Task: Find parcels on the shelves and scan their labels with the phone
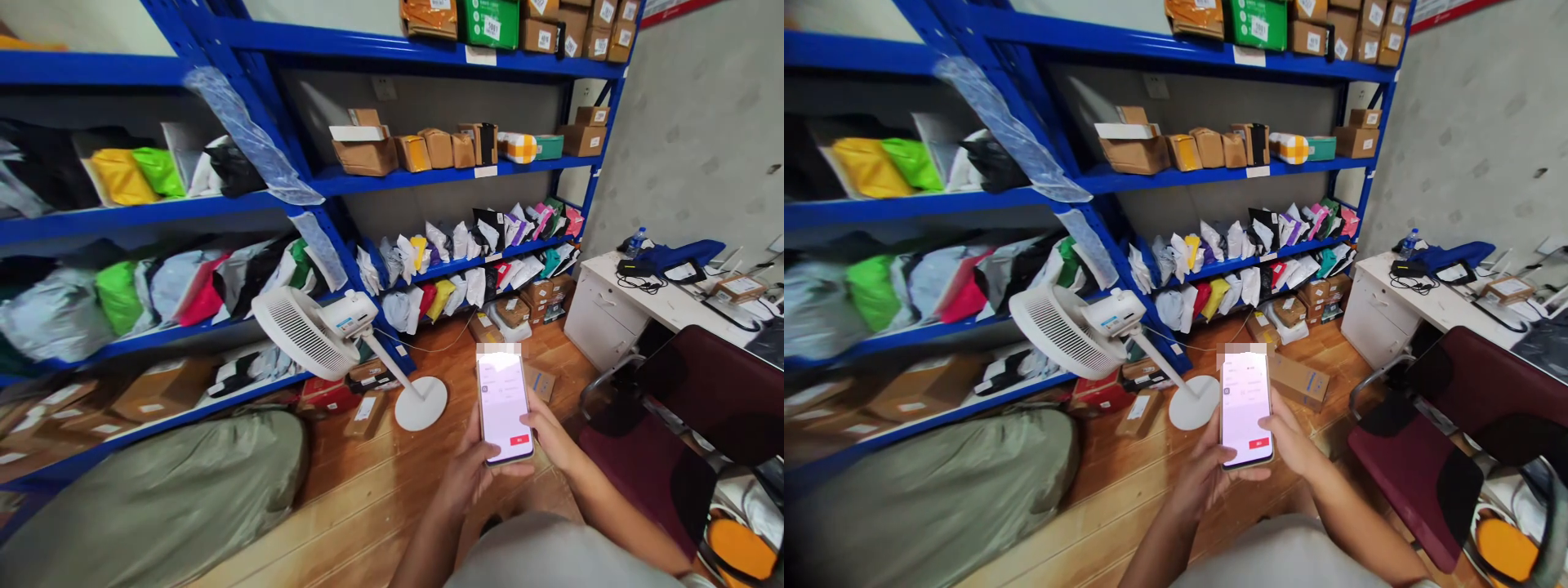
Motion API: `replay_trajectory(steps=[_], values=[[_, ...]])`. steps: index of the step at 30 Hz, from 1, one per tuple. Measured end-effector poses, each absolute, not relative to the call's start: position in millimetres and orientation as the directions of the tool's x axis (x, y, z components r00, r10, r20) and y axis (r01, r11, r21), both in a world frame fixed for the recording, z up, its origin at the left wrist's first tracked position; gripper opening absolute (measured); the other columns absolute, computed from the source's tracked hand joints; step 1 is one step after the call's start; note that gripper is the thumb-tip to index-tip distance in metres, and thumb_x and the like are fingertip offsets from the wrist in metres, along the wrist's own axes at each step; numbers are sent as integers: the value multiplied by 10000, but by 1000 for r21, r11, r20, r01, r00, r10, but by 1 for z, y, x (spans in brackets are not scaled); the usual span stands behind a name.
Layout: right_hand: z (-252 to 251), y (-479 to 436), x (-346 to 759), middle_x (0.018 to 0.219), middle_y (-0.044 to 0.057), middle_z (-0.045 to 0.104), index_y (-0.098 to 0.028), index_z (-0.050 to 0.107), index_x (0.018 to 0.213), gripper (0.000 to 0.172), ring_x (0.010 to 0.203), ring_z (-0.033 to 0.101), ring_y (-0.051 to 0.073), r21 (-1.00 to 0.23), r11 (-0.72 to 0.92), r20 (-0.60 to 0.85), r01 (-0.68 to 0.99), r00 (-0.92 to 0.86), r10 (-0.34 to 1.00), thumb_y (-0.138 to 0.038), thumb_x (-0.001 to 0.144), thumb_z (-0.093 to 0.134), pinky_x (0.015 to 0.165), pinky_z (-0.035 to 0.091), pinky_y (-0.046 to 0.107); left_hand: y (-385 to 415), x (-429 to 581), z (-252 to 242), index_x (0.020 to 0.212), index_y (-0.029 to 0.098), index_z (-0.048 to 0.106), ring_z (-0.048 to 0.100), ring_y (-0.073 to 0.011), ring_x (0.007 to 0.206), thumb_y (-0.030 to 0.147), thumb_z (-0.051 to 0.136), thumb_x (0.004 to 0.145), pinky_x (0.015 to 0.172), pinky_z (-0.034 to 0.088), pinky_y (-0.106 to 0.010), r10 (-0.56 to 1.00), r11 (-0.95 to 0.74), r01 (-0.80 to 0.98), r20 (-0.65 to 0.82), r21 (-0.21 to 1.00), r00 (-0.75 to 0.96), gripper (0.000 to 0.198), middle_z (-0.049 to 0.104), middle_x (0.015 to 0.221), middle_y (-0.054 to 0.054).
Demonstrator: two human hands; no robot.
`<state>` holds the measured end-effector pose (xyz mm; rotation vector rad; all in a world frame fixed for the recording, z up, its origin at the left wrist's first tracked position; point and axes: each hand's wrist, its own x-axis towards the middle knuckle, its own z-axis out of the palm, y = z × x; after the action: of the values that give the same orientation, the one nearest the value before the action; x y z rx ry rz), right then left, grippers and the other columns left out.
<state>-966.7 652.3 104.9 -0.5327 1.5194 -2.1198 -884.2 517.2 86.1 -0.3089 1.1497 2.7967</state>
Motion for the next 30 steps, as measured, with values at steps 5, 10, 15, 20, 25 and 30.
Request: replay_trajectory(steps=[5,10,15,20,25,30], values=[[104,634,-972,1223,8,727,-265,679,1160,431,1154,613,289,-948,-252,-26,195,-834,-550,-300,736,608,1024,439,447,499,-888,89,1564,407,159,611,-341,1166,162,612,676,937,544,-537,79,-741,-176,-176,648,-981,1026,516,1478,-45],[97,612,-982,1029,34,766,-237,712,1061,309,937,669,266,-941,-244,-65,234,-833,-550,-393,806,637,844,522,408,472,-896,89,1558,388,220,611,-353,1156,194,591,708,940,527,-576,115,-778,-197,-173,597,-978,948,535,1462,-48],[86,601,-997,1043,14,755,-259,678,1130,500,924,671,242,-931,-268,-63,248,-832,-552,-277,650,819,830,518,367,453,-921,87,1542,348,300,617,-344,1162,232,614,796,917,547,-532,195,-777,-264,-181,572,-964,818,652,1314,-70],[77,603,-1041,1042,18,762,-258,692,1142,478,915,680,245,-907,-297,-116,298,-855,-505,-343,686,806,844,511,379,449,-975,76,1516,359,363,625,-353,1159,341,623,866,888,565,-534,236,-785,-306,-197,539,-952,700,674,1286,-68],[65,597,-1122,1086,49,773,-225,740,1049,462,1026,667,280,-878,-363,-151,313,-899,-411,-576,750,720,972,447,410,452,-1051,63,1496,407,383,508,-336,1326,477,664,854,979,532,-485,191,-706,-357,-320,612,-928,704,517,1488,-23],[61,570,-1208,859,75,790,-206,751,851,629,949,691,314,-804,-460,-187,377,-895,-405,-799,711,594,959,472,457,460,-1125,60,1545,311,313,362,-364,1433,644,625,810,1047,478,-522,25,-478,-313,-344,821,-939,866,336,1601,-79]])
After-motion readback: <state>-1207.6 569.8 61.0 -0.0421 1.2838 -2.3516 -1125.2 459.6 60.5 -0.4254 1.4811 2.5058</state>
